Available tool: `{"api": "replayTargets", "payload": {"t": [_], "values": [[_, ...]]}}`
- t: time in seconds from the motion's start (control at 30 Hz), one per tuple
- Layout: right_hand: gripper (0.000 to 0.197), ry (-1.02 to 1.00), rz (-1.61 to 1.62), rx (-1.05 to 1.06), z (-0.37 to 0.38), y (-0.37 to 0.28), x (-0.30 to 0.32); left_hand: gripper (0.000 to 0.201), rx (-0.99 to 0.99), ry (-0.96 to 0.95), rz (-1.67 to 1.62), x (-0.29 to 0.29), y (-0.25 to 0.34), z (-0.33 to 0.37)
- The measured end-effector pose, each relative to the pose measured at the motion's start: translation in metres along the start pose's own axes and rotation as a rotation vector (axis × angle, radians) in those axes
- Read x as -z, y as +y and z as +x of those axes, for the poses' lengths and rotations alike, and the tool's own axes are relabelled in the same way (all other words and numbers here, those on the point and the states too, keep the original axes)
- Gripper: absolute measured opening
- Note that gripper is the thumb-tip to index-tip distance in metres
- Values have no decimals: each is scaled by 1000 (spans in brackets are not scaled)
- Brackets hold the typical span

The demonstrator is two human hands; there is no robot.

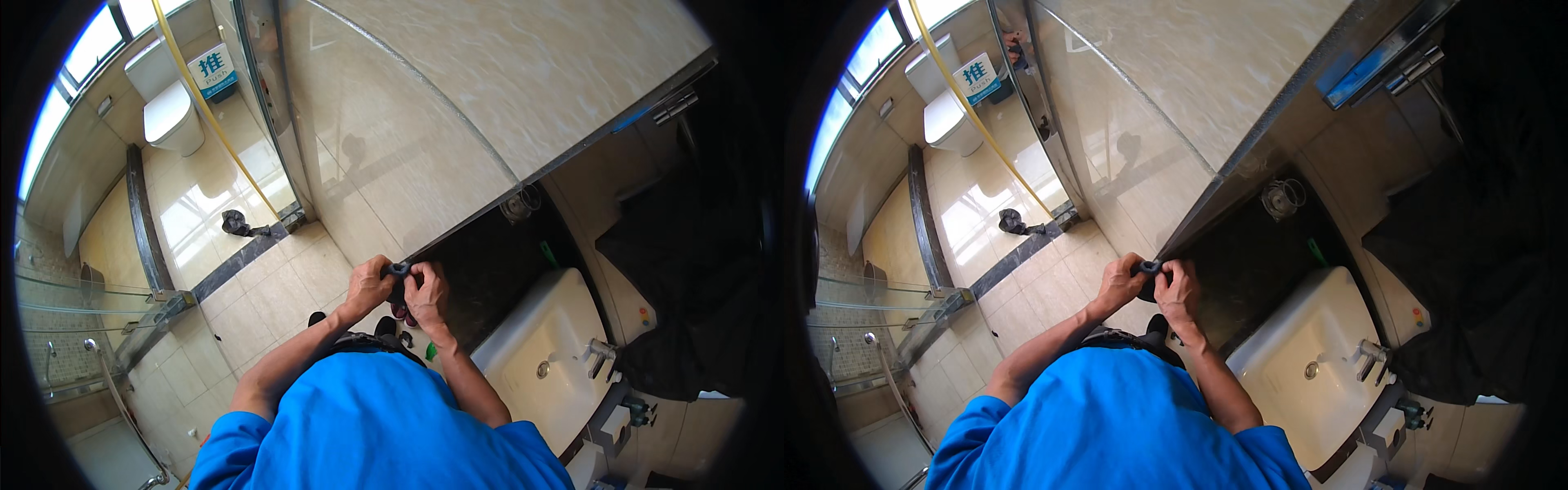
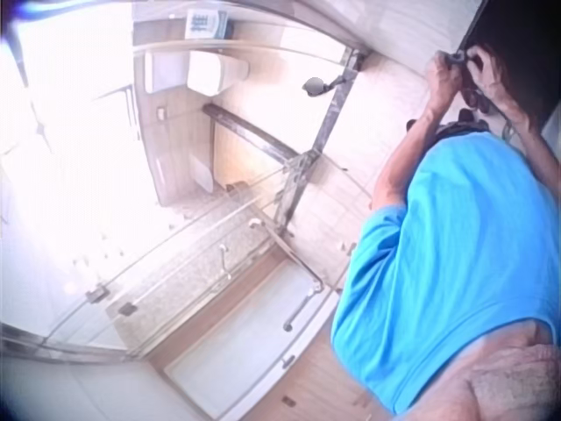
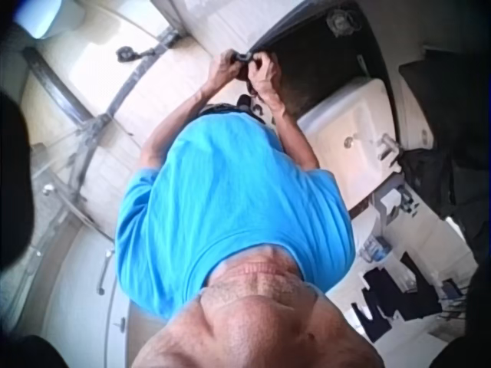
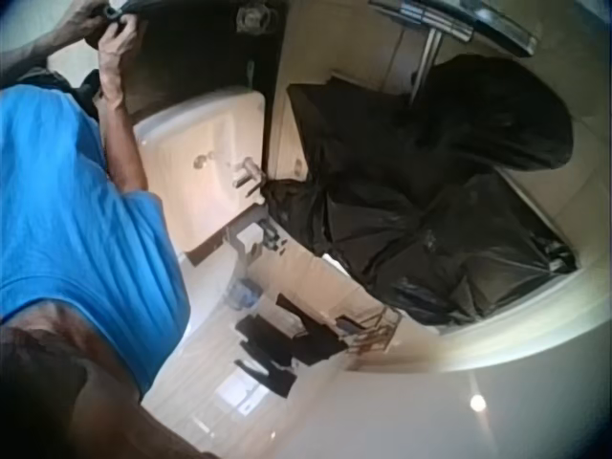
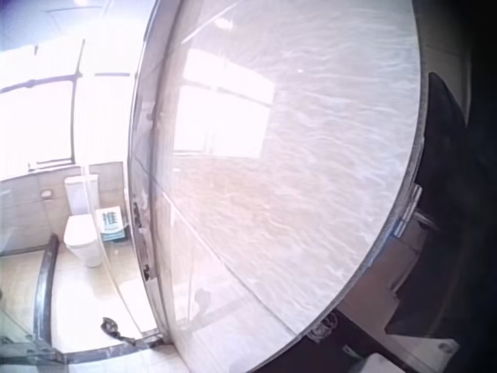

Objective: The person wipes a bathroom sink, faucet, and countertop with a dark cloth, then wipes the glass shower door. The person uses a cloth to clean the sink basin, faucet, and surrounding countertop, then moves to wipe the glass shower door.

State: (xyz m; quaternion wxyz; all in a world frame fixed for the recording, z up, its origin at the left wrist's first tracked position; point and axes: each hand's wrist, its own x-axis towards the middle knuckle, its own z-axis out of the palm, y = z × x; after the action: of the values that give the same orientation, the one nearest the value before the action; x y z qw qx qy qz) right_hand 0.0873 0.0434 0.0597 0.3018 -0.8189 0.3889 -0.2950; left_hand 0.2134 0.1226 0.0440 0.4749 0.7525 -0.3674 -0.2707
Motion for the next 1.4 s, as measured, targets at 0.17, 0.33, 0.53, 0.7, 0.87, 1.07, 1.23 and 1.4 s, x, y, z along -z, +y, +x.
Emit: {"api": "replayTargets", "payload": {"t": [0.17, 0.33, 0.53, 0.7, 0.87, 1.07, 1.23, 1.4], "values": [[10, 38, 72, -39, -3, -12, 0, 17, -27, 19, -55, 9, 5, 1], [11, 109, 221, -98, 2, -27, -2, 13, -191, 123, -145, 24, 20, 6], [16, 181, 326, -246, -1, -29, -9, 16, -261, 124, -154, 36, 34, 15], [20, 243, 361, -322, -2, -35, -14, 26, -184, 59, -160, 38, 27, 17], [21, 311, 344, -322, -8, -46, -21, 31, -156, -8, -132, 41, 13, 15], [18, 357, 393, -324, -7, -58, -23, 34, 15, -147, -230, 42, 4, 14], [24, 240, 227, -168, -10, -65, -17, 31, 37, -22, -355, 33, 10, 29], [50, 24, 275, -112, -18, -74, -20, 22, 1, 101, -248, 38, 7, 44]]}}
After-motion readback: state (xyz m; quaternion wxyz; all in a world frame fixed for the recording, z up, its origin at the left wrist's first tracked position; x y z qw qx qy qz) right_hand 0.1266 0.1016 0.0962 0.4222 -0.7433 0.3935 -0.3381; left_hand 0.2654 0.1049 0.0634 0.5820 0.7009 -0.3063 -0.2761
